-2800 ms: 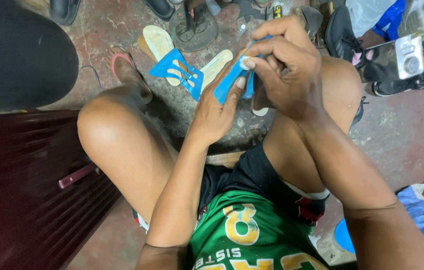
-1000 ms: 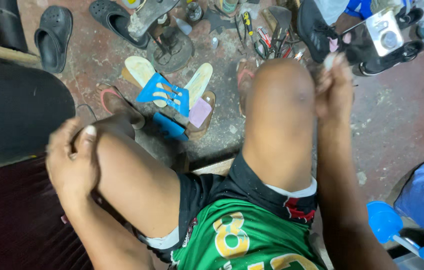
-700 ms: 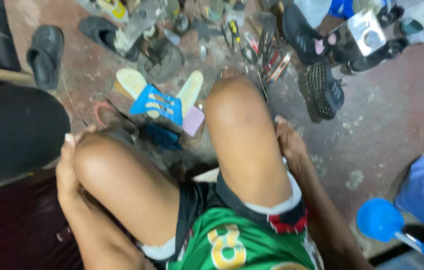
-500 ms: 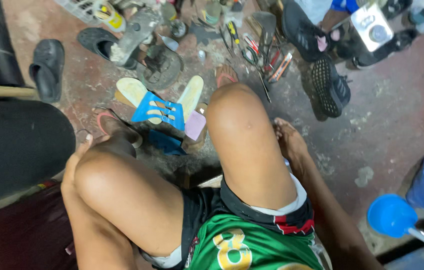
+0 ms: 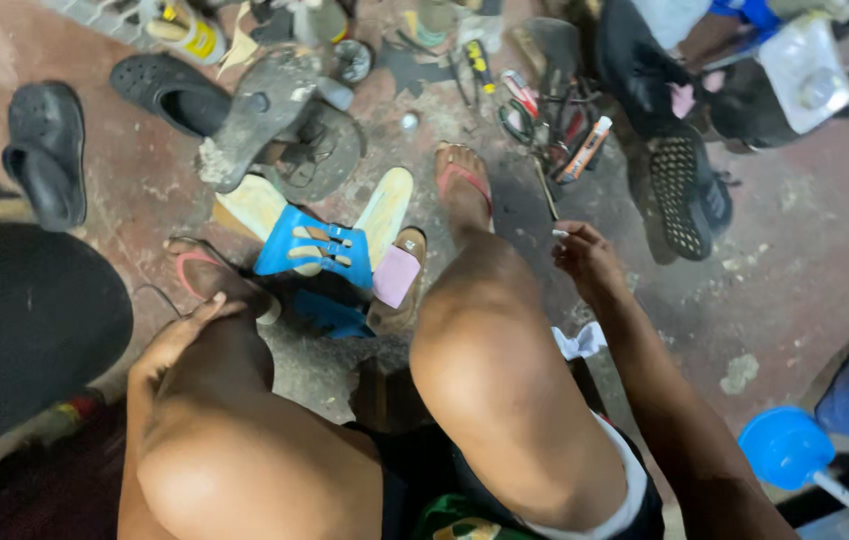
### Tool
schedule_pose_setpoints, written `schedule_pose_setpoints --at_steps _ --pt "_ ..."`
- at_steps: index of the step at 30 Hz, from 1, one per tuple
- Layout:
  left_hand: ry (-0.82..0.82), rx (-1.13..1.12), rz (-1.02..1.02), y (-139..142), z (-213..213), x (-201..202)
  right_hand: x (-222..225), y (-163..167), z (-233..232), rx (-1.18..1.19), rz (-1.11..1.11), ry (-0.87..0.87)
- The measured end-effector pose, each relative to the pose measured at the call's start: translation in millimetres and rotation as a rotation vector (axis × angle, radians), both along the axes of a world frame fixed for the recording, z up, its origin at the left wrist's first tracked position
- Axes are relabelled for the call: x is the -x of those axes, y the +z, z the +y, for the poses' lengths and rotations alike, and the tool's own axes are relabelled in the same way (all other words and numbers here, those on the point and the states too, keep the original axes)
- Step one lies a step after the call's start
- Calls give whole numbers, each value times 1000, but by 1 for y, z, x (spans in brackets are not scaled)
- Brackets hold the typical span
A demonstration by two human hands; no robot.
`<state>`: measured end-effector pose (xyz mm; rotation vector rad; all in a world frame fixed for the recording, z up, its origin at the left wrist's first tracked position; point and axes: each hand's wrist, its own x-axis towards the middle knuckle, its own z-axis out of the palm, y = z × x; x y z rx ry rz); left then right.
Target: The person scrapes a blue plastic sandal strap with a small tool, then picks up a black sneaker and repeatedly inserts and removes a beige insole, pressing and adjusting the shoe's interior and sole.
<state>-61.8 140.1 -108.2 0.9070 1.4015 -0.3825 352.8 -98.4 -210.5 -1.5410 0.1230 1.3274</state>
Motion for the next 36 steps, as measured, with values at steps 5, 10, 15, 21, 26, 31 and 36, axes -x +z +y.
schedule_pose_setpoints --at_steps 5,10,15,21,26,31,36 --pt "-55 0 21 -36 38 18 4 -12 65 9 -920 495" --pt "-200 -191 -267 -66 63 33 17 0 125 -51 -837 483" --pt "-228 -163 -114 -76 81 36 50 43 199 -484 -691 519" --pt "-107 -163 11 -78 97 36 100 66 312 -868 -1361 933" --pt "-30 -143 -54 -92 101 50 131 52 342 -820 -1645 1167" --pt "123 -32 60 -103 99 61 89 29 322 -961 -1423 829" --pt "-82 -233 10 -107 100 63 60 -33 294 -457 -941 575"
